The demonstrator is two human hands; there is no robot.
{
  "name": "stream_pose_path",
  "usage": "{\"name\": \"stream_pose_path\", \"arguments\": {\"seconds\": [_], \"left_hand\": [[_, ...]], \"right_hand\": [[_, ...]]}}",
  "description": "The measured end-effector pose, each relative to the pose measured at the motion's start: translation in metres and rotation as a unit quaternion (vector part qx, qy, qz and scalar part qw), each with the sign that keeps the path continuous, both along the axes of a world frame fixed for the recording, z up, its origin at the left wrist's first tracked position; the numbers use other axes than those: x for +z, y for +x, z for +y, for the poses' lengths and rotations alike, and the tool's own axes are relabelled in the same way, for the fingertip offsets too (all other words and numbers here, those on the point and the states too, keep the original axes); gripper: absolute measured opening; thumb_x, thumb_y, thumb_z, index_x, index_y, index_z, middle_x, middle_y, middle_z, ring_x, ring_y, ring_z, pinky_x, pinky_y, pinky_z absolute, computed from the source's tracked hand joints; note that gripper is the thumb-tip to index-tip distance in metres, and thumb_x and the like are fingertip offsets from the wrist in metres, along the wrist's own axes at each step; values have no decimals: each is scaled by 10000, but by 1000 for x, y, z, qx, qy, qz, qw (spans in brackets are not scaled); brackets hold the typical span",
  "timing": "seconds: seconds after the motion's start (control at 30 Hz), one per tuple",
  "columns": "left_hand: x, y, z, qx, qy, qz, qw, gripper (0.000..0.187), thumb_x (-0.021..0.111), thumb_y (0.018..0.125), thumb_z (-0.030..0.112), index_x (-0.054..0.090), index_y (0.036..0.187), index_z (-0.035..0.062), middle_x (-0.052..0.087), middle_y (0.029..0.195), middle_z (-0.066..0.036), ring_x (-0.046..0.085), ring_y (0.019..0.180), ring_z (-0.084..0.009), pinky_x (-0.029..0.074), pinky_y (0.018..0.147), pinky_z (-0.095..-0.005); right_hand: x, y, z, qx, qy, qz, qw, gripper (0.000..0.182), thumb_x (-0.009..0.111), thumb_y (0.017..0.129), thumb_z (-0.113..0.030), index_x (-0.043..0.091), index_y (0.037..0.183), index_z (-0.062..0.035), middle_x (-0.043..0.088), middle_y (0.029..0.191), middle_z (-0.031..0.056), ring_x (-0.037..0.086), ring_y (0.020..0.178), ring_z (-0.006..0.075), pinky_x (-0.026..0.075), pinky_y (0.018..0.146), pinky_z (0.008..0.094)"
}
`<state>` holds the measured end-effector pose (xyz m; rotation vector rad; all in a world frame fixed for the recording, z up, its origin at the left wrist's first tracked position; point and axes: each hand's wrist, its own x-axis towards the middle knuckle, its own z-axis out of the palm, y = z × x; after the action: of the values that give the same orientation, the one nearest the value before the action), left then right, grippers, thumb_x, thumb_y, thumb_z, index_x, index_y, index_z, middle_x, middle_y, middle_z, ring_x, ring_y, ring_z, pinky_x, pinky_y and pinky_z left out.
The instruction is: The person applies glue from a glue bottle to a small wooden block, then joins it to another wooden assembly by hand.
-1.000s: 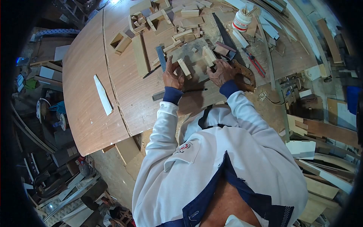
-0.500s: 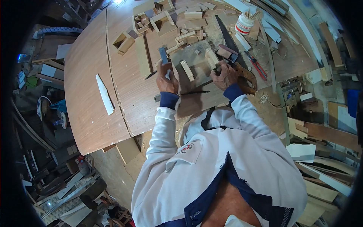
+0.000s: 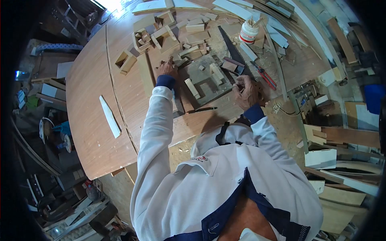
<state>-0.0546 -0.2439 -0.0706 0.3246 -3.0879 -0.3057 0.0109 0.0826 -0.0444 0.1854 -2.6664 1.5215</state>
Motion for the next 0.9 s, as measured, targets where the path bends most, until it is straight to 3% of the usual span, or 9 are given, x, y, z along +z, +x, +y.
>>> {"name": "stream_pose_path", "arguments": {"seconds": [0.1,0.3,0.5,0.57,0.63,0.67,0.7,0.77,0.9], "left_hand": [[-11,-13,1,-14,-62,-47,997,500,525,831,260,425,1315,182,630,1141,-59,552,1103,-260,347,918,-567],[-3,-19,1,-3,-96,-39,995,609,521,819,220,328,1392,149,580,1217,-108,559,1102,-254,347,899,-544],[26,-26,-4,32,-126,11,991,703,545,750,160,294,1406,137,560,1241,-116,535,1145,-282,309,960,-621],[35,-26,-6,49,-66,27,996,645,588,765,214,352,1350,81,601,1172,-144,570,1092,-315,385,935,-563],[10,-39,-29,123,127,19,984,644,666,760,308,407,1279,30,649,1051,-173,613,1010,-335,467,869,-478],[-8,-43,-40,112,120,68,984,644,734,741,299,443,1235,6,674,929,-178,655,889,-298,516,770,-371],[-2,-39,-39,114,119,68,984,644,734,741,299,443,1235,6,674,929,-178,655,889,-298,516,770,-371],[32,-22,-24,93,252,98,958,546,721,762,176,459,1197,-22,672,912,-169,657,819,-244,516,737,-342],[120,38,35,-67,289,308,904,464,648,781,39,430,1187,-17,655,823,-160,649,725,-249,508,672,-337]], "right_hand": [[-3,-2,7,3,-15,5,1000,272,589,795,-148,511,1031,-39,609,841,92,601,750,205,486,688,341],[1,-4,16,1,-34,-17,999,256,589,809,-131,522,1035,-31,605,788,94,603,722,214,490,686,351],[30,-6,14,-81,140,38,986,169,576,814,-140,541,942,-36,602,728,94,599,659,216,485,640,336],[30,-9,13,-84,56,26,995,126,573,811,-143,548,879,-39,607,714,93,598,624,219,482,601,336],[23,-13,12,-82,41,39,995,126,575,820,-149,551,874,-38,606,703,90,595,610,205,480,589,333],[21,-14,12,-80,25,51,995,127,578,828,-155,555,869,-37,605,693,88,592,596,191,478,576,329],[23,-13,10,-78,24,51,995,127,578,828,-155,555,869,-37,605,693,88,592,596,191,478,576,329],[38,-10,7,-83,-32,31,996,155,595,844,-178,580,879,-27,598,677,76,589,605,157,476,574,309],[70,0,4,-40,-59,52,996,171,607,859,-197,608,880,-28,599,672,38,562,590,111,452,550,259]]}}
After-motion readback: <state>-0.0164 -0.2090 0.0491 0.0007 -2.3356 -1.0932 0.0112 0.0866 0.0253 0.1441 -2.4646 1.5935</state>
